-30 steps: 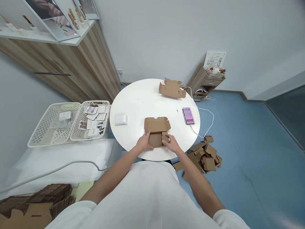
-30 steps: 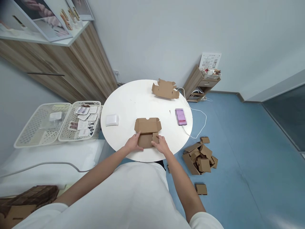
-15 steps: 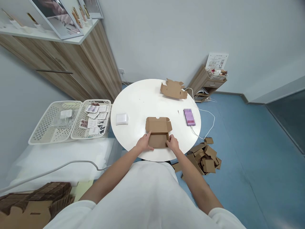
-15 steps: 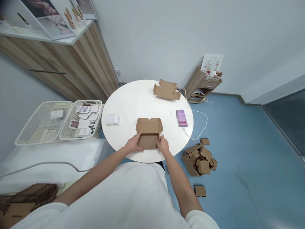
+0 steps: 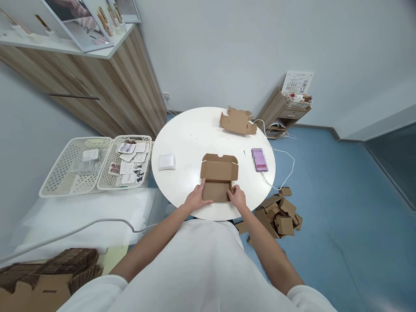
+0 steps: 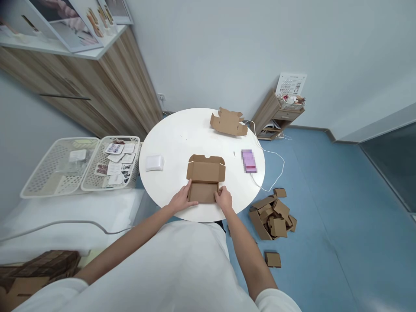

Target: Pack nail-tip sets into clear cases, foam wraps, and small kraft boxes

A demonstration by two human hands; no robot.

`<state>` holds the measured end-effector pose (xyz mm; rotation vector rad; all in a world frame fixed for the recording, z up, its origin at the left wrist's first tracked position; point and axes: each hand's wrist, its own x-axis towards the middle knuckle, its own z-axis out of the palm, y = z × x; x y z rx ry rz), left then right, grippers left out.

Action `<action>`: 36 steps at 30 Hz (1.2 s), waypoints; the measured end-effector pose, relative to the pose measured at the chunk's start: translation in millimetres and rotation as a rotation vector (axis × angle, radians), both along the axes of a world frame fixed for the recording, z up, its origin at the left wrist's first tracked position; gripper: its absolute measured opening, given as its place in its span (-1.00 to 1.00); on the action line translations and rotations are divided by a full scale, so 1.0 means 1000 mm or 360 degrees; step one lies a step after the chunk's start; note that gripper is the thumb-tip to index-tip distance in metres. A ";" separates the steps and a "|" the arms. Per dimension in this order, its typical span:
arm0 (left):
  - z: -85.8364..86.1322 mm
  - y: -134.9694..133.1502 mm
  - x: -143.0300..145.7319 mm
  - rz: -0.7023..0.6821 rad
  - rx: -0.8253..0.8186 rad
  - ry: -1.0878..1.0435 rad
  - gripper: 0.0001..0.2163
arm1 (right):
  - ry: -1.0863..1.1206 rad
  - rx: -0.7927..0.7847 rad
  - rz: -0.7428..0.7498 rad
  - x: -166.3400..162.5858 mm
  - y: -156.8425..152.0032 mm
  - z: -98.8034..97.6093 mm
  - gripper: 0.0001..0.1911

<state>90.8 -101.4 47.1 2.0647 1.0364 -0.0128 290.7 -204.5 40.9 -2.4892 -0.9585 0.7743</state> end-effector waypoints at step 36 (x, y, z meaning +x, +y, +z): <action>-0.022 -0.018 0.054 0.1037 -0.0467 -0.0432 -0.36 | 0.1113 0.0561 -0.0157 0.047 0.001 -0.010 -0.48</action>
